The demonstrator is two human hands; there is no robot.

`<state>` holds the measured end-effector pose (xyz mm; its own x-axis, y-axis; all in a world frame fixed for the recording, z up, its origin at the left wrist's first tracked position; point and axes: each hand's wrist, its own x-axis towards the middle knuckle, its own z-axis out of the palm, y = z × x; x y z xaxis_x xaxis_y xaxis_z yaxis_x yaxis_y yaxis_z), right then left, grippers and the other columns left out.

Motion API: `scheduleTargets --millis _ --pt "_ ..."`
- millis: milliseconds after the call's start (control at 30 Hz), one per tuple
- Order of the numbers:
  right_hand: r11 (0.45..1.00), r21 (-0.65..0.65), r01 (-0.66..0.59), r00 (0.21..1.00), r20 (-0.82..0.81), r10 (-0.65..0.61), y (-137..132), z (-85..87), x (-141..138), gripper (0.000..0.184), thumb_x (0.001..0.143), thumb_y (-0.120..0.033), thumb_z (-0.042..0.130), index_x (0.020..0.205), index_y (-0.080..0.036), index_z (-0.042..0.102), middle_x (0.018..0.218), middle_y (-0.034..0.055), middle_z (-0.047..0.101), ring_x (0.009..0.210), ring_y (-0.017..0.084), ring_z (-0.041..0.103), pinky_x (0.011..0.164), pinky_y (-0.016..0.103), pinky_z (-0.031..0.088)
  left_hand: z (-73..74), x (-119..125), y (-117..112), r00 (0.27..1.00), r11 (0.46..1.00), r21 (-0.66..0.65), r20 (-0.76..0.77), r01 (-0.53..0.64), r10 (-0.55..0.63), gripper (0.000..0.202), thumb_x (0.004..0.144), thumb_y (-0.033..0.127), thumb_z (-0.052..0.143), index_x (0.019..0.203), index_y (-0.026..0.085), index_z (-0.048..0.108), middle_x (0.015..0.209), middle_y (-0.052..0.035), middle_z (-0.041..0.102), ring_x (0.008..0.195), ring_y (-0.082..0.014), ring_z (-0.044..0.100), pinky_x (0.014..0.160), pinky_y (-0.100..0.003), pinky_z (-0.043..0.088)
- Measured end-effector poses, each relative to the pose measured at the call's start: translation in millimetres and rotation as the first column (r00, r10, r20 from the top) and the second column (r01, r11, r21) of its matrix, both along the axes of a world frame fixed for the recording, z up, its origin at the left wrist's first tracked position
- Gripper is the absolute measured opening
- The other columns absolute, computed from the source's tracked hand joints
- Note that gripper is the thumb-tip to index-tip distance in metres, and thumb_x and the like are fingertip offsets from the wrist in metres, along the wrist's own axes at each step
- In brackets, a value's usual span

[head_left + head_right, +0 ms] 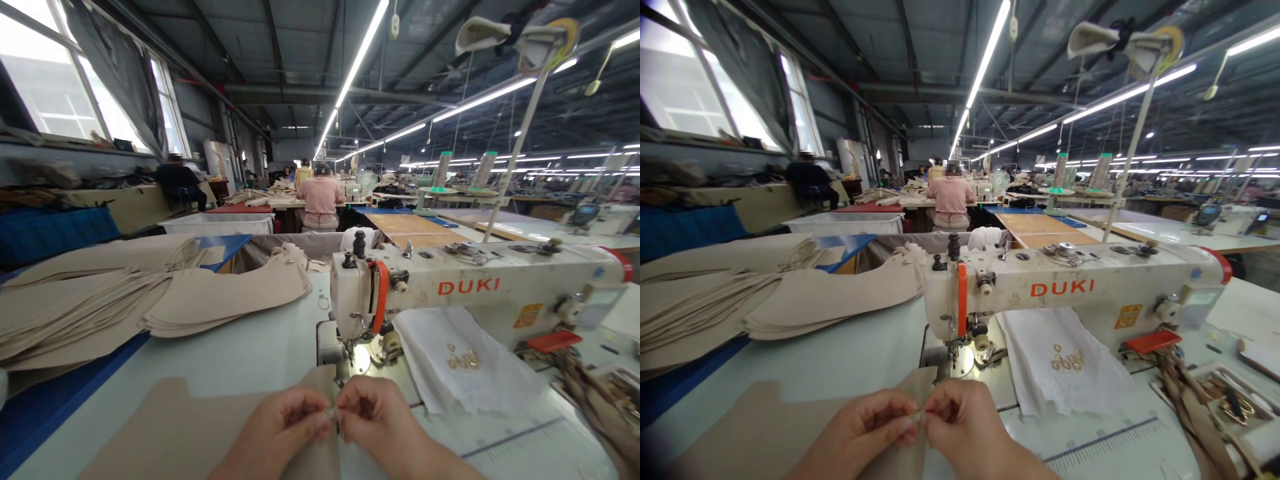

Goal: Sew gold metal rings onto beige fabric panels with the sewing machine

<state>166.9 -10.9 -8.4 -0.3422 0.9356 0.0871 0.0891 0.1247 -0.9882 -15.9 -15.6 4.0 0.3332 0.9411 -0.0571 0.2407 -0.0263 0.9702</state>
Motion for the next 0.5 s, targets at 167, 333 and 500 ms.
scheduleTargets --millis 167,333,500 --pt "0.992 -0.117 -0.040 0.993 -0.113 0.027 3 -1.4 -3 0.017 0.065 -0.030 0.065 0.061 -0.019 0.052 0.049 -0.0065 0.051 0.042 0.008 0.044 0.045 0.019 0.038 -6.2 -2 6 0.979 0.983 -0.160 0.199 0.086 -0.053 0.024 0.064 0.039 0.073 0.071 0.019 0.064 0.064 -0.0015 0.071 0.059 -0.0165 0.063 0.061 -0.027 0.047" --pt "0.992 -0.125 -0.020 0.993 -0.120 0.005 1 -5.6 -4 0.006 0.060 -0.022 0.056 0.061 -0.019 0.051 0.045 -0.0078 0.048 0.038 0.007 0.041 0.040 0.018 0.033 -4.0 6 4 0.993 0.992 -0.112 0.095 -0.057 0.068 0.010 0.061 0.026 0.064 0.063 0.019 0.056 0.054 0.0014 0.066 0.053 -0.0152 0.059 0.057 -0.026 0.046" --pt "0.984 -0.178 0.019 0.999 -0.036 -0.025 -3 -3.5 1 0.007 0.061 -0.020 0.056 0.060 -0.019 0.049 0.044 -0.0088 0.048 0.036 0.006 0.040 0.038 0.017 0.031 10.6 1 -3 0.968 0.988 0.153 -0.244 -0.023 0.060 0.009 0.068 0.020 0.054 0.070 0.019 0.062 0.065 0.0000 0.068 0.063 -0.0181 0.062 0.060 -0.027 0.048"
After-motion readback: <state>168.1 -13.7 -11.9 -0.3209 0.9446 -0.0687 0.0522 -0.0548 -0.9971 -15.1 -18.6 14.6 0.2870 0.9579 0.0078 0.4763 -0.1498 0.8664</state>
